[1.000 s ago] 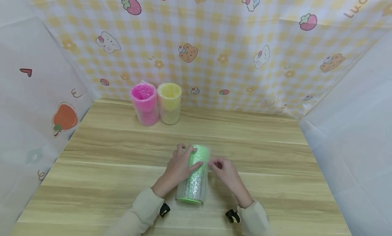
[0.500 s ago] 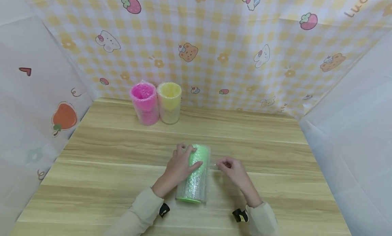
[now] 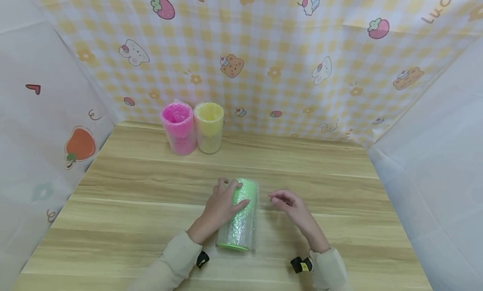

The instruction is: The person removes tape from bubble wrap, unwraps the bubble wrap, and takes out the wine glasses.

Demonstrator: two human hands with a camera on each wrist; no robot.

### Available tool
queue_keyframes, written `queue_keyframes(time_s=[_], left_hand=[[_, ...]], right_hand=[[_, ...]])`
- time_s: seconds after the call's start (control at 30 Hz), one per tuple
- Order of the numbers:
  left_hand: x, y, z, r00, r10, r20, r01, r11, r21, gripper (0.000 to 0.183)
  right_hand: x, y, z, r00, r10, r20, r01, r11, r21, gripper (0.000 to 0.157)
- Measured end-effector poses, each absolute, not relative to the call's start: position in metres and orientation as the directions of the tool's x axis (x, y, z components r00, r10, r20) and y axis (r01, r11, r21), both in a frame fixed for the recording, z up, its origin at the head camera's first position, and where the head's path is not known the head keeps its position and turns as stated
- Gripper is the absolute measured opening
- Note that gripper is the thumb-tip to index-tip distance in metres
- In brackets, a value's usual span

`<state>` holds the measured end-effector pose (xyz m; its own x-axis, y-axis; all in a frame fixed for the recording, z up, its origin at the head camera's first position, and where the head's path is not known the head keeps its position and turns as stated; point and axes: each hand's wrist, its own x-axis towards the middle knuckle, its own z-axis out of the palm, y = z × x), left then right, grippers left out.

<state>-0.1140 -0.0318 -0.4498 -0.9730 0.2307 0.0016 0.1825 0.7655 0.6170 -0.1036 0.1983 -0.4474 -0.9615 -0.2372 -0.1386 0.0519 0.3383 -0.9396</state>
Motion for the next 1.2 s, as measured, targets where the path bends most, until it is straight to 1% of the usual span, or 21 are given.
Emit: queue_keyframes(time_s=[0.07, 0.13, 0.2, 0.3, 0.37, 0.43, 0.57, 0.67, 0.93, 1.2], left_hand=[[-0.114, -0.032, -0.45, -0.973, 0.229, -0.001, 0.181, 0.772, 0.61, 0.047], [-0.114, -0.031, -0.451, -0.974, 0.228, 0.003, 0.185, 0.779, 0.6, 0.047], [-0.114, -0.031, -0.451, -0.974, 0.229, 0.007, 0.189, 0.789, 0.585, 0.048], [-0.114, -0.03, -0.452, -0.971, 0.239, 0.02, 0.208, 0.799, 0.565, 0.048], [-0.114, -0.029, -0.452, -0.969, 0.244, 0.027, 0.218, 0.804, 0.554, 0.048], [-0.114, -0.028, -0.452, -0.968, 0.248, 0.028, 0.222, 0.806, 0.548, 0.048], [-0.114, -0.028, -0.451, -0.969, 0.246, 0.021, 0.217, 0.809, 0.547, 0.048], [-0.114, -0.028, -0.451, -0.969, 0.246, 0.022, 0.216, 0.805, 0.552, 0.048], [-0.113, -0.027, -0.45, -0.97, 0.244, 0.019, 0.213, 0.804, 0.556, 0.048], [-0.113, -0.029, -0.45, -0.97, 0.243, 0.017, 0.212, 0.806, 0.552, 0.048]], right_hand=[[-0.103, 0.194, -0.439, -0.964, -0.243, -0.111, 0.013, 0.372, -0.928, 0.027], [-0.103, 0.185, -0.428, -0.964, -0.259, -0.063, -0.054, 0.42, -0.906, 0.025], [-0.107, 0.177, -0.427, -0.962, -0.273, -0.008, -0.126, 0.473, -0.872, 0.024], [-0.116, 0.166, -0.434, -0.964, -0.265, 0.025, -0.177, 0.569, -0.803, 0.021], [-0.124, 0.162, -0.444, -0.969, -0.245, 0.031, -0.183, 0.629, -0.756, 0.019], [-0.129, 0.157, -0.444, -0.976, -0.217, 0.02, -0.164, 0.675, -0.72, 0.019], [-0.138, 0.152, -0.443, -0.985, -0.174, 0.012, -0.134, 0.711, -0.69, 0.026], [-0.144, 0.151, -0.443, -0.984, -0.178, 0.007, -0.137, 0.729, -0.671, 0.028], [-0.155, 0.153, -0.448, -0.981, -0.191, -0.022, -0.13, 0.745, -0.654, 0.015], [-0.159, 0.154, -0.454, -0.982, -0.185, -0.034, -0.122, 0.761, -0.637, 0.014]])
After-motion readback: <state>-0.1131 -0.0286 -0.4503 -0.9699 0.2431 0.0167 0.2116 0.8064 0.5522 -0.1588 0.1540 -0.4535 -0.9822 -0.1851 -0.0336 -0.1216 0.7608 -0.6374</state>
